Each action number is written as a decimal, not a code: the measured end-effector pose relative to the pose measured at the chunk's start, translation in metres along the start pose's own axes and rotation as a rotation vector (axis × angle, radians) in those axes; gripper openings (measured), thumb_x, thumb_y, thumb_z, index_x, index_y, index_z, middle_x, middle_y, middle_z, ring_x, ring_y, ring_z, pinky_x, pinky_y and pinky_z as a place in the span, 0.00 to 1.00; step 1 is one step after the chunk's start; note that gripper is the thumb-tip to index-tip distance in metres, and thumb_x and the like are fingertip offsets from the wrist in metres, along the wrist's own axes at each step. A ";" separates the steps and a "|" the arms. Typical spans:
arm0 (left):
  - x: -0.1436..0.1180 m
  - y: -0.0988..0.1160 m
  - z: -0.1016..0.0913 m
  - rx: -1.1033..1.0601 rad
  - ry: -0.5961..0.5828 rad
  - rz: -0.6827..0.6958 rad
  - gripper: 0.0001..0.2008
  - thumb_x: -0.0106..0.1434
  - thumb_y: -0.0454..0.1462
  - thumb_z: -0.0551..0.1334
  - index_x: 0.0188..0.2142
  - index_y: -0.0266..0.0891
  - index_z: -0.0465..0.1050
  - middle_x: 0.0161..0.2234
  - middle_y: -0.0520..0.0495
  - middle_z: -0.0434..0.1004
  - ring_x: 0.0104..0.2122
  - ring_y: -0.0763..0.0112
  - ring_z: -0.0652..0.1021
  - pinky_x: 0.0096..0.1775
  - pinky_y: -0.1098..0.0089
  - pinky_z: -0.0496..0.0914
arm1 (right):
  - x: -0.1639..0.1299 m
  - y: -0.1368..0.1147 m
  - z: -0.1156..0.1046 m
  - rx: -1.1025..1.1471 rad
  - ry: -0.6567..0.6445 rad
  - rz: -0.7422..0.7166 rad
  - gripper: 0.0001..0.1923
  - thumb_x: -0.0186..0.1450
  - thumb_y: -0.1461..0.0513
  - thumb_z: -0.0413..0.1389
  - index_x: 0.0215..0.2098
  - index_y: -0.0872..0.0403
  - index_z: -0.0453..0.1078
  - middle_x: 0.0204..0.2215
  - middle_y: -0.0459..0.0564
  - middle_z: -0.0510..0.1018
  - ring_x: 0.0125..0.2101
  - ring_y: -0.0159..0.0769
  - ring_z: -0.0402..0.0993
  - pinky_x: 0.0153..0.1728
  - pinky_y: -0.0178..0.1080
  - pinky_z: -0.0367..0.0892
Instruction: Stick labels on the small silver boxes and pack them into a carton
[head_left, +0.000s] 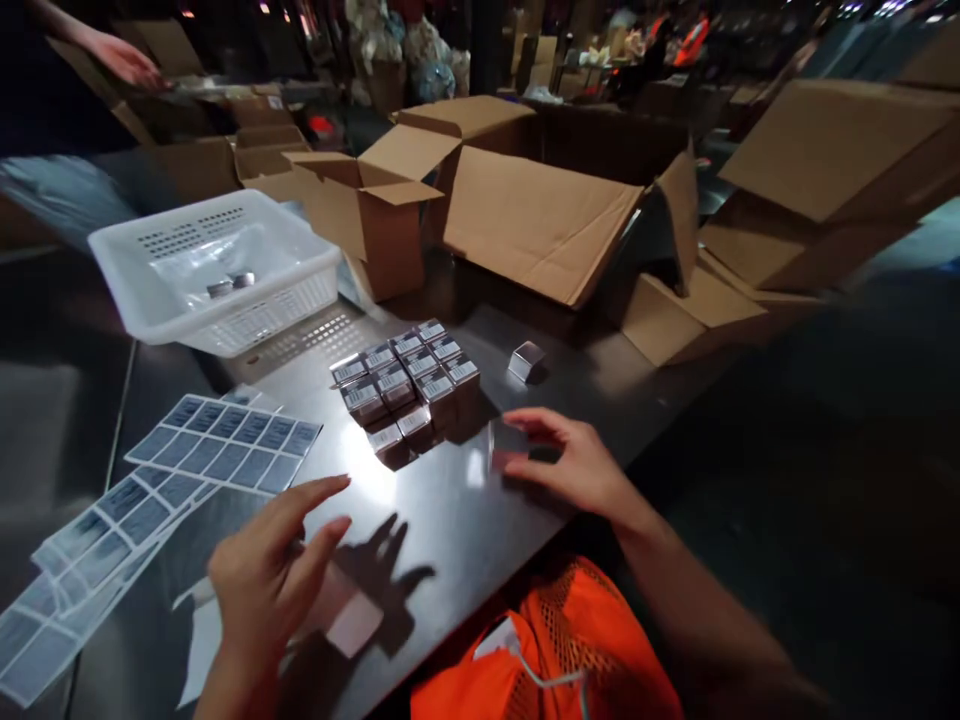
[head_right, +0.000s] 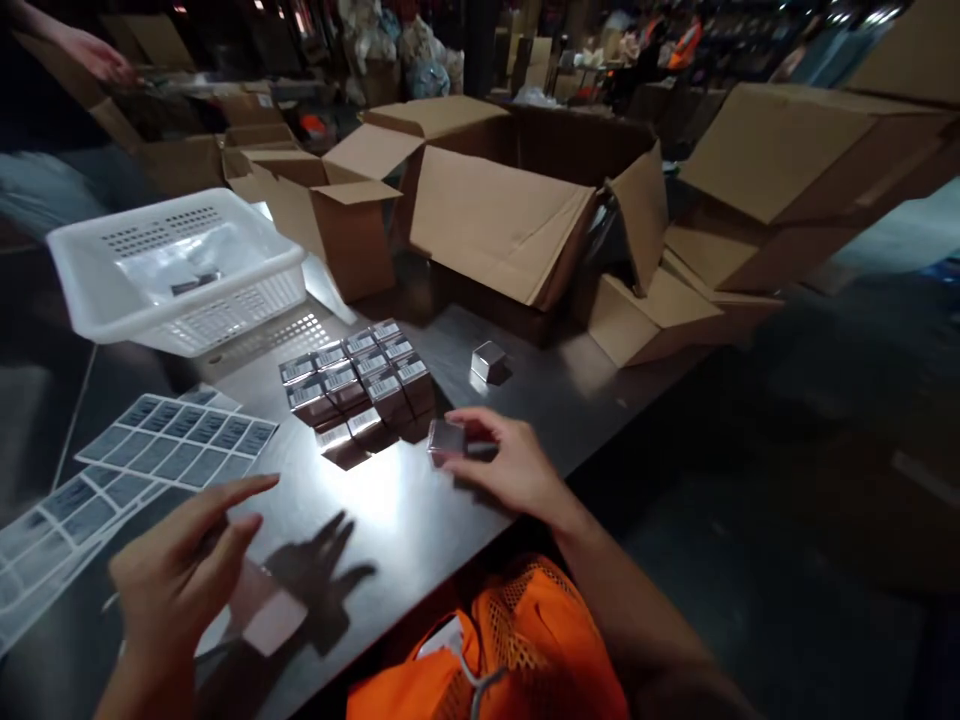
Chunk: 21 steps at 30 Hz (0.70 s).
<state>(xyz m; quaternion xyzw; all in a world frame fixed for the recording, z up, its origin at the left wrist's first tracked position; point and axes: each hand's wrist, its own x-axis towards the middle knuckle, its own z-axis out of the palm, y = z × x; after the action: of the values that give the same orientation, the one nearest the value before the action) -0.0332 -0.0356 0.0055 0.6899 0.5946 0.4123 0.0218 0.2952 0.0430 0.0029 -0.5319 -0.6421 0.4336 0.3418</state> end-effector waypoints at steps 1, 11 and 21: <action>0.002 0.001 0.000 0.016 0.042 -0.071 0.18 0.70 0.50 0.58 0.34 0.42 0.81 0.34 0.51 0.85 0.25 0.75 0.78 0.30 0.72 0.66 | 0.005 0.010 -0.009 -0.076 0.103 -0.008 0.26 0.54 0.57 0.70 0.51 0.51 0.75 0.42 0.51 0.82 0.42 0.43 0.79 0.49 0.47 0.73; 0.018 -0.008 0.002 0.123 0.298 -0.569 0.29 0.71 0.52 0.51 0.22 0.40 0.76 0.20 0.50 0.74 0.24 0.67 0.75 0.34 0.66 0.64 | -0.009 -0.036 0.057 -0.322 0.259 -0.557 0.21 0.64 0.57 0.65 0.53 0.51 0.70 0.48 0.56 0.77 0.49 0.46 0.74 0.53 0.49 0.71; 0.023 -0.014 -0.015 -0.192 0.202 -0.732 0.36 0.67 0.62 0.46 0.23 0.41 0.77 0.22 0.48 0.78 0.25 0.66 0.76 0.33 0.65 0.68 | 0.020 -0.062 0.152 0.176 -0.493 -0.143 0.17 0.62 0.58 0.63 0.48 0.54 0.77 0.27 0.44 0.76 0.26 0.29 0.71 0.28 0.33 0.66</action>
<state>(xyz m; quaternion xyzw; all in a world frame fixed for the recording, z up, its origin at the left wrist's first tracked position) -0.0545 -0.0197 0.0207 0.3831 0.7592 0.4969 0.1732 0.1303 0.0296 0.0001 -0.3318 -0.7016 0.5789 0.2500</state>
